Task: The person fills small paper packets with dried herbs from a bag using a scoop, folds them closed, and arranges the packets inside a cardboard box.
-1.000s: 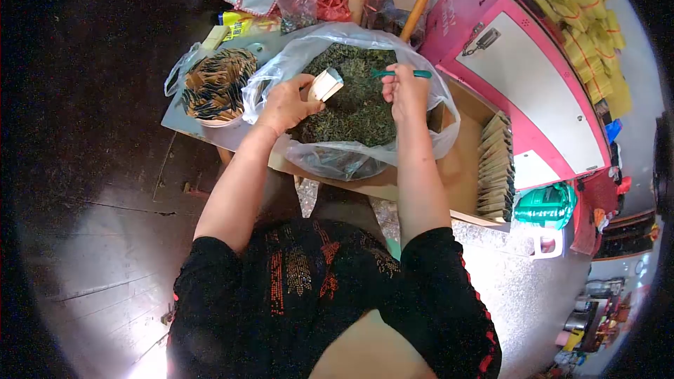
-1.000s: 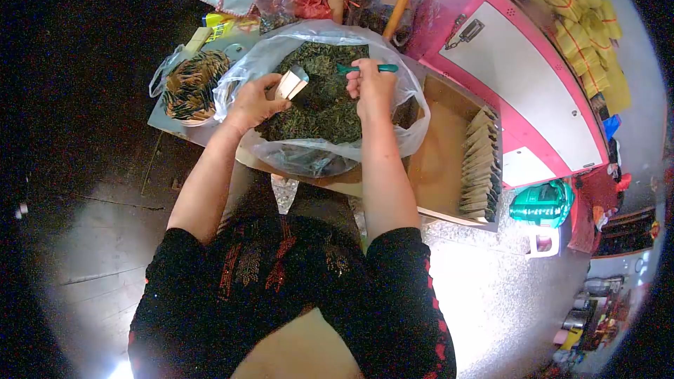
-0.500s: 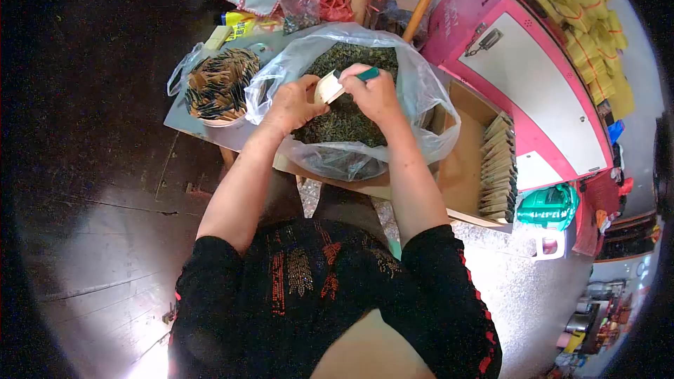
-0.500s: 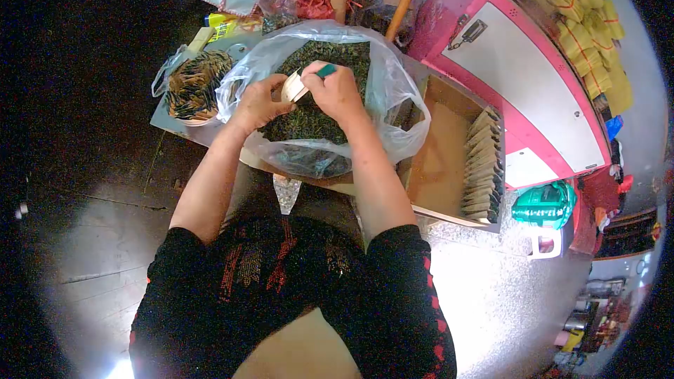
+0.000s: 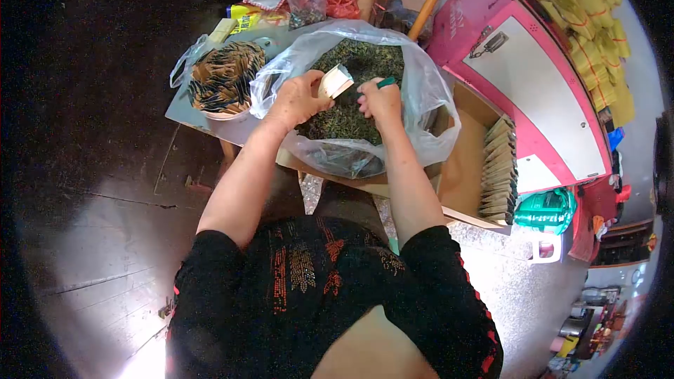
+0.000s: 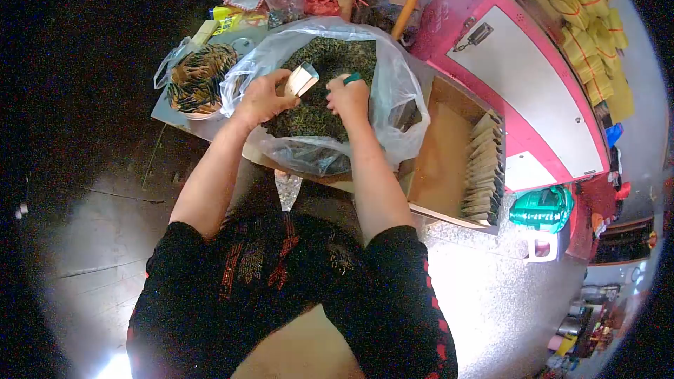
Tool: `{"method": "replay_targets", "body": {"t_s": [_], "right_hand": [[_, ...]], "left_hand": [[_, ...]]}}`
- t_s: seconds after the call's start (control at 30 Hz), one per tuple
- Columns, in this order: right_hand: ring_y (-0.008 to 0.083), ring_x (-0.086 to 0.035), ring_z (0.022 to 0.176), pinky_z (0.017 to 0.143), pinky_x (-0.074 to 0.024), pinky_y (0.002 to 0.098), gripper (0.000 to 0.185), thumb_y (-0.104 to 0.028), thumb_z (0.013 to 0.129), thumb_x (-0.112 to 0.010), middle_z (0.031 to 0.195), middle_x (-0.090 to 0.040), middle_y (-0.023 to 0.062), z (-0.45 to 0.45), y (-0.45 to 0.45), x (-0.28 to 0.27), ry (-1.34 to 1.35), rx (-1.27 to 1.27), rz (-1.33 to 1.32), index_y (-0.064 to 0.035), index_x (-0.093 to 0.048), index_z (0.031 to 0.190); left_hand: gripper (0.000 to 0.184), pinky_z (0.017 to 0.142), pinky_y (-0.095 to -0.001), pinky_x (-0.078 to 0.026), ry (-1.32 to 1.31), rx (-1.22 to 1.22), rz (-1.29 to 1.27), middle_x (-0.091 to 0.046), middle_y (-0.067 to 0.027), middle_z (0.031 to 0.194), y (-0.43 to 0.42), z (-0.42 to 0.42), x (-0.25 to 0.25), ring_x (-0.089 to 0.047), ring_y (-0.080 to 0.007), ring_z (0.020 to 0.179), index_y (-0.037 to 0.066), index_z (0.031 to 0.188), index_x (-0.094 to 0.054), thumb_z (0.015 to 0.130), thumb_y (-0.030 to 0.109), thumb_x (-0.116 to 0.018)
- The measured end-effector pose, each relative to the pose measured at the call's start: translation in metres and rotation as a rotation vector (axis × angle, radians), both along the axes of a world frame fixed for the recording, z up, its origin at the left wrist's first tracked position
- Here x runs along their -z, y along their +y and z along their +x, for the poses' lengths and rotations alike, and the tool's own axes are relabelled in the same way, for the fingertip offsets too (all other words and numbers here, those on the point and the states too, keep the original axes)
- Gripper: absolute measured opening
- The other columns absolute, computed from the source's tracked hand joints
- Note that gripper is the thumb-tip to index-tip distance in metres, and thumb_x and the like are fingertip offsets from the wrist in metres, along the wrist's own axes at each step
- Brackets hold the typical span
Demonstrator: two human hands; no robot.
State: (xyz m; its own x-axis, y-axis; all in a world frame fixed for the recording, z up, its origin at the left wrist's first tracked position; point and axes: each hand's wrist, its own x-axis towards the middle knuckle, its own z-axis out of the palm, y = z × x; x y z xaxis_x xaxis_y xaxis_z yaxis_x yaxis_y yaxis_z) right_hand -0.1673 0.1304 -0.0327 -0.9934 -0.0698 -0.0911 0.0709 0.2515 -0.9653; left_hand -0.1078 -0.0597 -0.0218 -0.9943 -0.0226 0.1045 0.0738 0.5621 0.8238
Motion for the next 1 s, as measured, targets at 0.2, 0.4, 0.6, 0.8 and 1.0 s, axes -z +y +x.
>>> {"method": "replay_targets", "body": {"t_s": [0.2, 0.4, 0.6, 0.8, 1.0], "right_hand": [[0.0153, -0.051, 0.040, 0.033, -0.0377, 0.0276, 0.015, -0.014, 0.080, -0.057, 0.059, -0.057, 0.0104, -0.014, 0.010, 0.005, -0.082, 0.134, -0.307, 0.0010, -0.060, 0.078], [0.0133, -0.050, 0.042, 0.035, -0.0374, 0.0259, 0.017, -0.013, 0.081, -0.053, 0.061, -0.058, 0.0096, -0.013, 0.028, -0.024, 0.039, 0.211, -0.420, 0.0020, -0.061, 0.083], [0.0114, -0.047, 0.040, 0.034, -0.0342, 0.0233, 0.016, -0.013, 0.079, -0.053, 0.059, -0.057, 0.0085, -0.014, 0.028, -0.043, 0.123, 0.121, -0.445, 0.0018, -0.061, 0.081], [0.0080, -0.046, 0.041, 0.035, -0.0335, 0.0226, 0.017, -0.015, 0.078, -0.053, 0.059, -0.057, 0.0036, -0.001, -0.008, -0.046, 0.282, -0.129, -0.092, -0.0018, -0.063, 0.073], [0.0104, -0.056, 0.062, 0.059, -0.0443, 0.0246, 0.016, -0.012, 0.078, -0.053, 0.062, -0.059, 0.0024, 0.011, -0.010, -0.055, 0.669, -0.304, 0.206, -0.0018, -0.065, 0.073]], "left_hand": [[0.062, 0.085, -0.0328, -0.049, -0.011, 0.006, 0.018, -0.066, -0.0155, 0.106, -0.002, -0.003, 0.002, -0.064, -0.0244, 0.096, 0.002, 0.121, -0.055, 0.067, 0.020, -0.080], [0.062, 0.083, -0.0325, -0.049, -0.013, 0.008, 0.030, -0.066, -0.0145, 0.104, -0.003, -0.006, 0.007, -0.064, -0.0237, 0.093, 0.003, 0.121, -0.055, 0.067, 0.020, -0.081], [0.061, 0.082, -0.0333, -0.049, -0.021, -0.011, -0.024, -0.067, -0.0147, 0.100, -0.001, -0.002, -0.002, -0.065, -0.0252, 0.092, 0.005, 0.117, -0.057, 0.064, 0.023, -0.082], [0.061, 0.082, -0.0333, -0.049, 0.002, -0.006, -0.020, -0.067, -0.0145, 0.099, -0.001, -0.002, 0.002, -0.064, -0.0249, 0.091, 0.005, 0.118, -0.057, 0.064, 0.022, -0.081], [0.063, 0.081, -0.0319, -0.049, -0.037, 0.025, -0.011, -0.066, -0.0136, 0.099, -0.001, 0.000, -0.001, -0.064, -0.0221, 0.090, 0.004, 0.121, -0.056, 0.065, 0.021, -0.081]]}}
